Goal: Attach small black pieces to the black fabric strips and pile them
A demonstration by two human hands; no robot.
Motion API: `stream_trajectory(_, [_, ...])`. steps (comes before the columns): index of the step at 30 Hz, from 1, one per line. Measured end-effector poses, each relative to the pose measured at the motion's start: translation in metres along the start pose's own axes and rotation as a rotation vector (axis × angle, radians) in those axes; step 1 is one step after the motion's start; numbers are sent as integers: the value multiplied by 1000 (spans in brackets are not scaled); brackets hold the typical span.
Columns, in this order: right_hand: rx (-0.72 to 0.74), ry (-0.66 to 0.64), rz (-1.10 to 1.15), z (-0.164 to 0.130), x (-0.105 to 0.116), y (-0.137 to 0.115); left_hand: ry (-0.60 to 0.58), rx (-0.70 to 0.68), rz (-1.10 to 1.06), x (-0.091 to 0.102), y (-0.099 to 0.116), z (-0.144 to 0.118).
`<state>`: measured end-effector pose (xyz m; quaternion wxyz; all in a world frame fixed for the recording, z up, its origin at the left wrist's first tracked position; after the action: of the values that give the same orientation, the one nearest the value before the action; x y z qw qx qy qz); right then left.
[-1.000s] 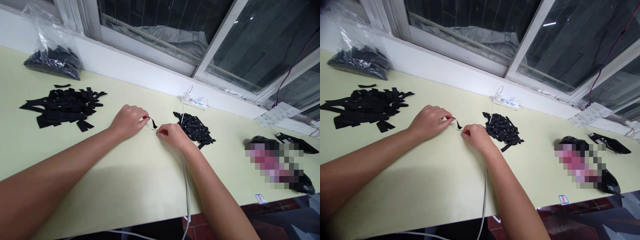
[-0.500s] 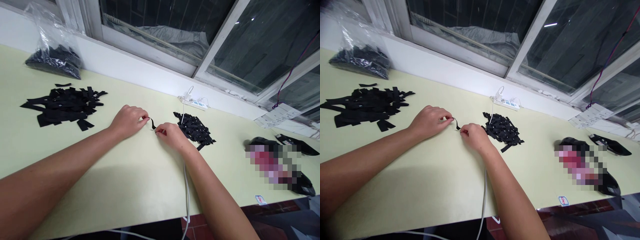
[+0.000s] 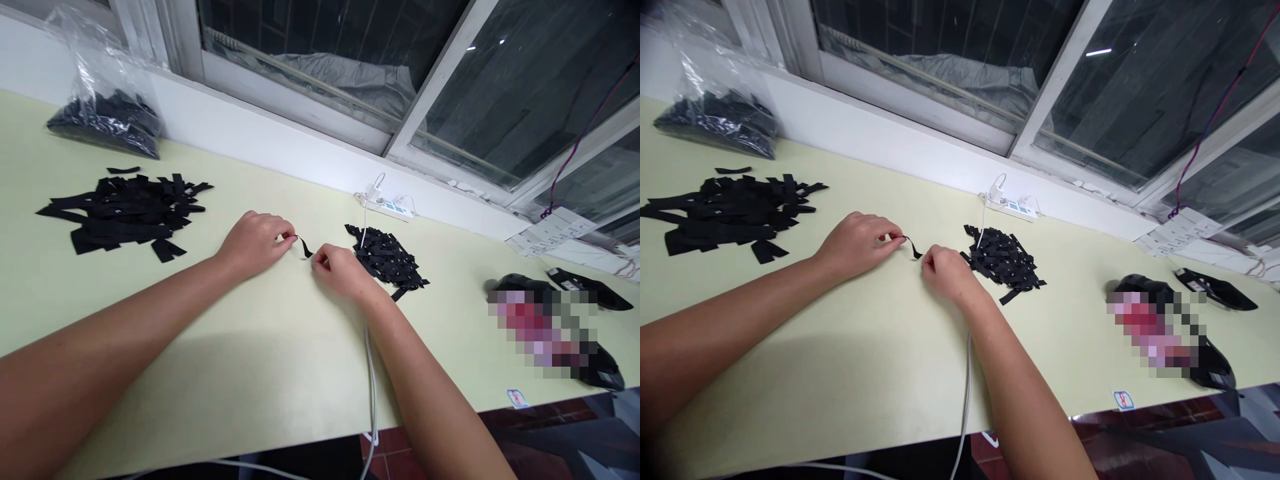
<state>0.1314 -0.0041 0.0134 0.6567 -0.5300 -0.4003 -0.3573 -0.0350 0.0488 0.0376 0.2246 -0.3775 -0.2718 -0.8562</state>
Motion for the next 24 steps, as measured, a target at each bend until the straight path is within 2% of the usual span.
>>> stream_trajectory(2, [-43,45,92,2,7,13,-16,-33,-15,-2,2,0])
stream_trajectory(6, [-141,350,226,4,32,39,-188,-178,-149,-12,19,-5])
stream_trajectory(8, [-158,444,352,5,35,42,-268,-221,-215,-16,28,-9])
stream_trajectory(11, [-80,376,498,7,23,27,-296,-244,-255,-18,35,-11])
stream_trajectory(15, [23,217,527,8,2,2,-276,-230,-249,-18,36,-11])
stream_trajectory(20, [39,184,598,7,-2,1,-228,-165,-270,-16,31,-9])
stream_trajectory(24, [48,167,519,7,-1,1,-184,-101,-302,-13,25,-7])
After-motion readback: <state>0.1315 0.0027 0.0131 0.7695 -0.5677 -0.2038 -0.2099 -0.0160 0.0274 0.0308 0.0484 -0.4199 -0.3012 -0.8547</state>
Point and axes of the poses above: each hand's wrist, its own z-axis towards the middle knuckle, its own x-axis out of the back of the hand, y = z × x, the point moved 6 cm from there along z, towards the middle knuckle, and after that the axes turned 4 degrees about -z, right-handed, at the moved point
